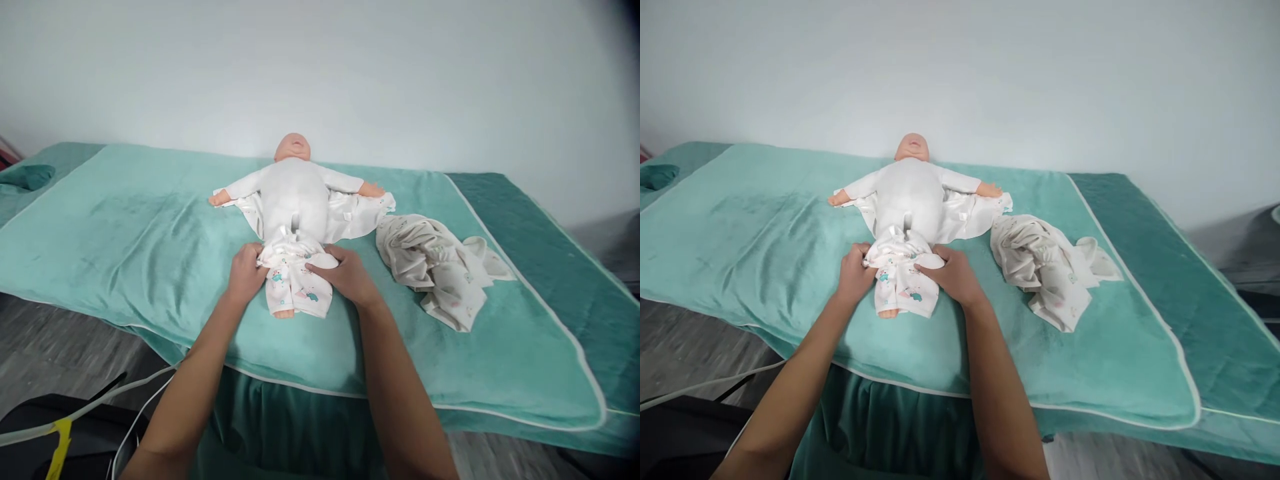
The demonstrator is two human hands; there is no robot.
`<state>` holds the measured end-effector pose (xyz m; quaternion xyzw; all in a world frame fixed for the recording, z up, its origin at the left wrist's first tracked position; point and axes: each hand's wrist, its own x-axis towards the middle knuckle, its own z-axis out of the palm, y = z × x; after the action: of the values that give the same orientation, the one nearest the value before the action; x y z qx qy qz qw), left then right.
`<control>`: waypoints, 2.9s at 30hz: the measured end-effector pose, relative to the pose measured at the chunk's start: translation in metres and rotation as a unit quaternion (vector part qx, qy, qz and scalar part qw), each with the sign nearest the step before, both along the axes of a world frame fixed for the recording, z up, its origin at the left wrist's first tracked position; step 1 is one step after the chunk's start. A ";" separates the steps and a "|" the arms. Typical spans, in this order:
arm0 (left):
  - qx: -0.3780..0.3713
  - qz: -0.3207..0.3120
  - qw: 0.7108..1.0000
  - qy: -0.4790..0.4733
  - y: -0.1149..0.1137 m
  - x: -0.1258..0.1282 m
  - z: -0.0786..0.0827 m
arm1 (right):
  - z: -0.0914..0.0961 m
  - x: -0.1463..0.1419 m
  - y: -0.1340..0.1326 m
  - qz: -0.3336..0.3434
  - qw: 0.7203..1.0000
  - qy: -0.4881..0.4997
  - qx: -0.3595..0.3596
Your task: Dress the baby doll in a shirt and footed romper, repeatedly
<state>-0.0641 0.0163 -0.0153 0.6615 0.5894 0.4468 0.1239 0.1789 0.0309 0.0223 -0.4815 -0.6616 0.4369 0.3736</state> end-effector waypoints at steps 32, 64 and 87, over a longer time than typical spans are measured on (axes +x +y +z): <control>-0.026 -0.096 0.995 -0.001 -0.076 0.019 0.011 | -0.025 0.010 -0.049 -0.008 0.985 -0.100 0.140; -0.279 -0.221 0.805 0.475 -0.127 -0.006 0.295 | 0.244 -0.001 -0.077 0.317 0.737 -0.507 0.315; -0.272 -0.438 0.844 0.149 -0.157 -0.005 0.314 | 0.299 -0.020 -0.127 0.272 0.909 -0.276 0.154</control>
<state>-0.0692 -0.1405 0.2986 0.8495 0.3471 0.0639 0.3923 0.1594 -0.0965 0.3217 -0.3203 -0.9027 0.2644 0.1122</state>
